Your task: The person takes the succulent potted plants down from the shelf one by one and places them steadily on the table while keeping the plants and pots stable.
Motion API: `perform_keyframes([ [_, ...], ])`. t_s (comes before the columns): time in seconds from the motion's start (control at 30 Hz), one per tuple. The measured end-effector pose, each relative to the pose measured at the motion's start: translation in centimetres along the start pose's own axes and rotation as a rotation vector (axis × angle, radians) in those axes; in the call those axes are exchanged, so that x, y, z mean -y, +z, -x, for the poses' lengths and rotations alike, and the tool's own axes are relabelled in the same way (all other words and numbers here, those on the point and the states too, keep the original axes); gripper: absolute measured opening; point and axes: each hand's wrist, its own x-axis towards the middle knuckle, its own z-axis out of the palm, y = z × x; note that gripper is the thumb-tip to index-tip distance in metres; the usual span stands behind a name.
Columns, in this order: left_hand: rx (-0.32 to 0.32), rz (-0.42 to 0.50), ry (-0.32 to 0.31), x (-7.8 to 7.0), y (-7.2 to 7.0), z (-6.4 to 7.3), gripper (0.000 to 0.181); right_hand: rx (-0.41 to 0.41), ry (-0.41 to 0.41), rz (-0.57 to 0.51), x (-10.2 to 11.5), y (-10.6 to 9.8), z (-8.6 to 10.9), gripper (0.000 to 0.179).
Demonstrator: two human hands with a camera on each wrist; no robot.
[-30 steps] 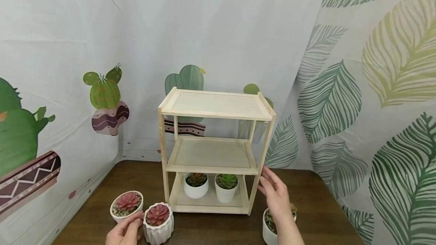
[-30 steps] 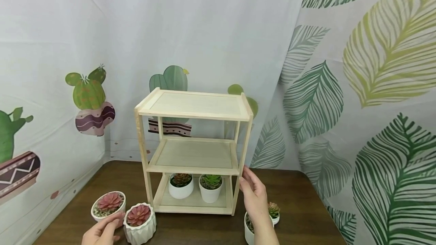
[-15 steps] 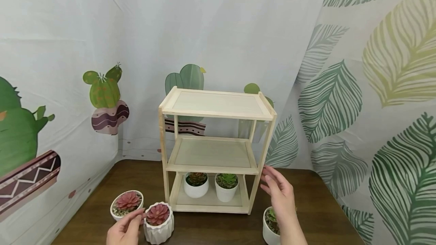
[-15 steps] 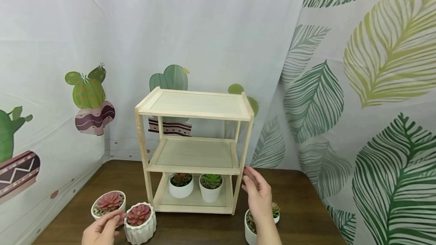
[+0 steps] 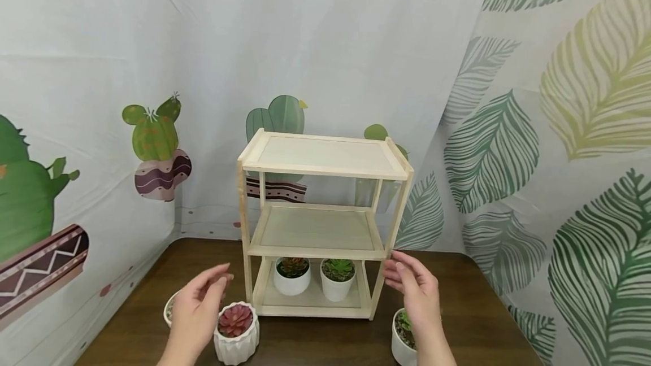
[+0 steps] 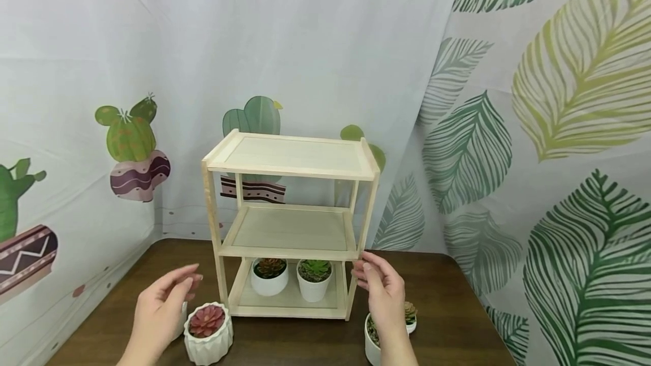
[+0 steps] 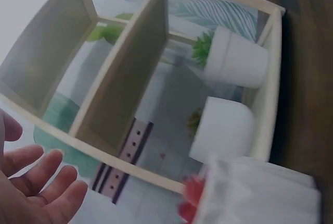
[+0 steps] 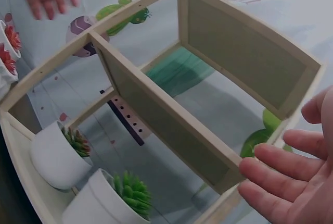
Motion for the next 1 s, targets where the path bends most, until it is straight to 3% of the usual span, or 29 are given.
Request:
perform_keyframes([
  [0.13,0.032,-0.005,0.035,-0.8,1.2,-1.8,0.032,0.091,0.034,0.046,-0.2,0.5,0.2,0.032],
  [0.27,0.066,0.021,0.022,-1.0,2.3,-3.1,0.039,0.171,0.087,0.087,-0.7,1.1,0.3,0.036],
  [0.47,0.092,0.08,-0.022,-1.3,3.1,-3.6,0.043,0.267,0.175,0.126,-2.6,2.3,0.6,0.046],
  [0.7,0.12,0.099,-0.028,-0.9,3.5,-3.3,0.044,0.258,0.221,0.205,-5.3,3.3,0.8,0.049],
  [1.0,0.062,0.065,0.027,0.1,4.0,-3.3,0.042,0.239,0.253,0.264,-8.0,5.2,1.0,0.06],
])
